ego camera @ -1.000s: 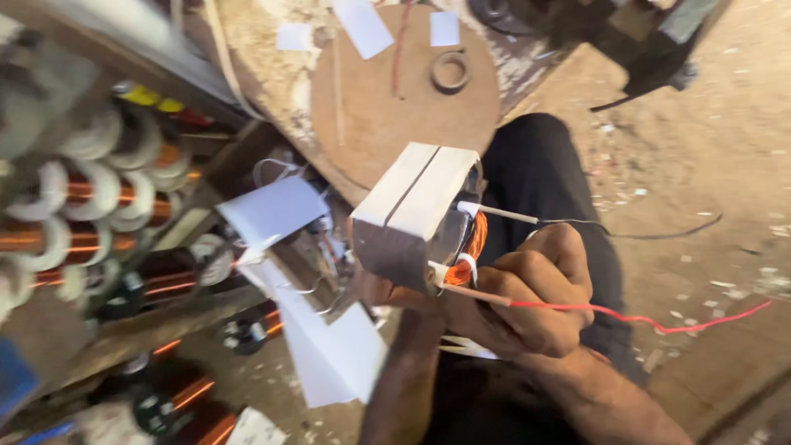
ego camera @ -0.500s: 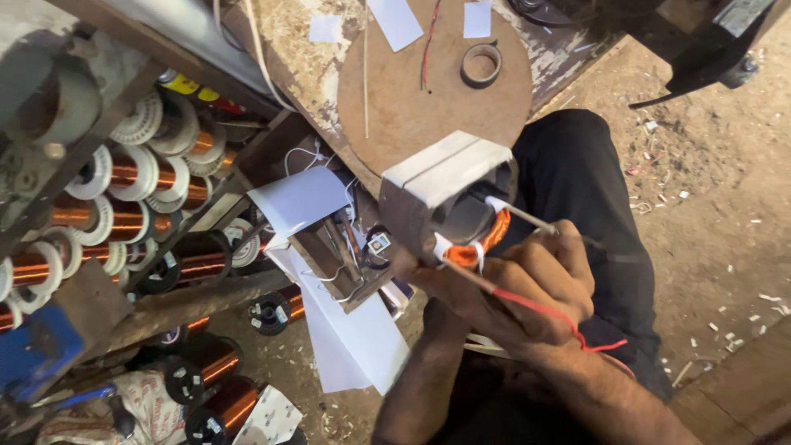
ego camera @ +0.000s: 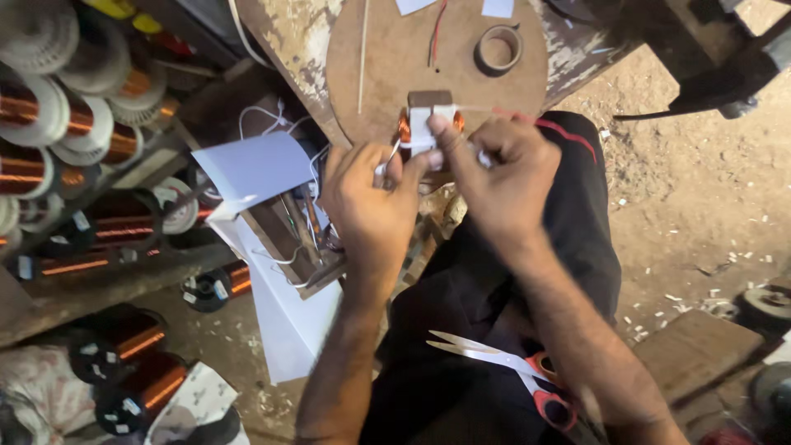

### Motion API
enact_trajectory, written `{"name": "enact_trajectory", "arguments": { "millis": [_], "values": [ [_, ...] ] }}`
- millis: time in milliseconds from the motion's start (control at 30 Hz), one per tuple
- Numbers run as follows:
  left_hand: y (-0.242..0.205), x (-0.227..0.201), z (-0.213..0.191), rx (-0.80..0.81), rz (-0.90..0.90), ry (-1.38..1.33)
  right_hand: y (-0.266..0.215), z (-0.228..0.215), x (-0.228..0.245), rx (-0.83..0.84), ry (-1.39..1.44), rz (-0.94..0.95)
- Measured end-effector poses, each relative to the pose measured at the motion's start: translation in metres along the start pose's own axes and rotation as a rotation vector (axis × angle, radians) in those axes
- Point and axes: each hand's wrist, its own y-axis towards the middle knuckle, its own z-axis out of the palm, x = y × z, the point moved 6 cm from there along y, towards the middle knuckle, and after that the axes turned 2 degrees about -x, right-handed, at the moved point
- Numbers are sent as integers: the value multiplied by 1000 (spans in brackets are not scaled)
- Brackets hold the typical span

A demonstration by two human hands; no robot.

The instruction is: The person assembles an electrical component by wrapping white tape around a laminated core with copper windings, cutting the tape with scissors, and using a screwdriver to adjust the assembly. They also cut a strip of white paper and strip the ends of red and black wires.

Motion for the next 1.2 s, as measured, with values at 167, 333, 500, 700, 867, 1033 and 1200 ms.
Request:
{"name": "enact_trajectory", "arguments": {
  "millis": [167,333,500,700,867,1033,1200],
  "values": [
    [27,5,7,20,-48,34,26,-12,9,364,-124,-307],
    [40,1,5,95,93,130,41,-16,1,533,-274,-94],
    [49,4,-1,256,150,86,65,-26,40,481,-389,-470],
    [56,-13,-15,168,364,199,72,-29,25,715,261,-26],
    [64,-35,-35,156,331,265,70,-33,24,639,427,27],
    [67,-68,-63,214,313,125,64,-43,49,566,509,4],
    [65,-89,-55,253,376,14,63,-34,72,553,306,-196]
  ]
}}
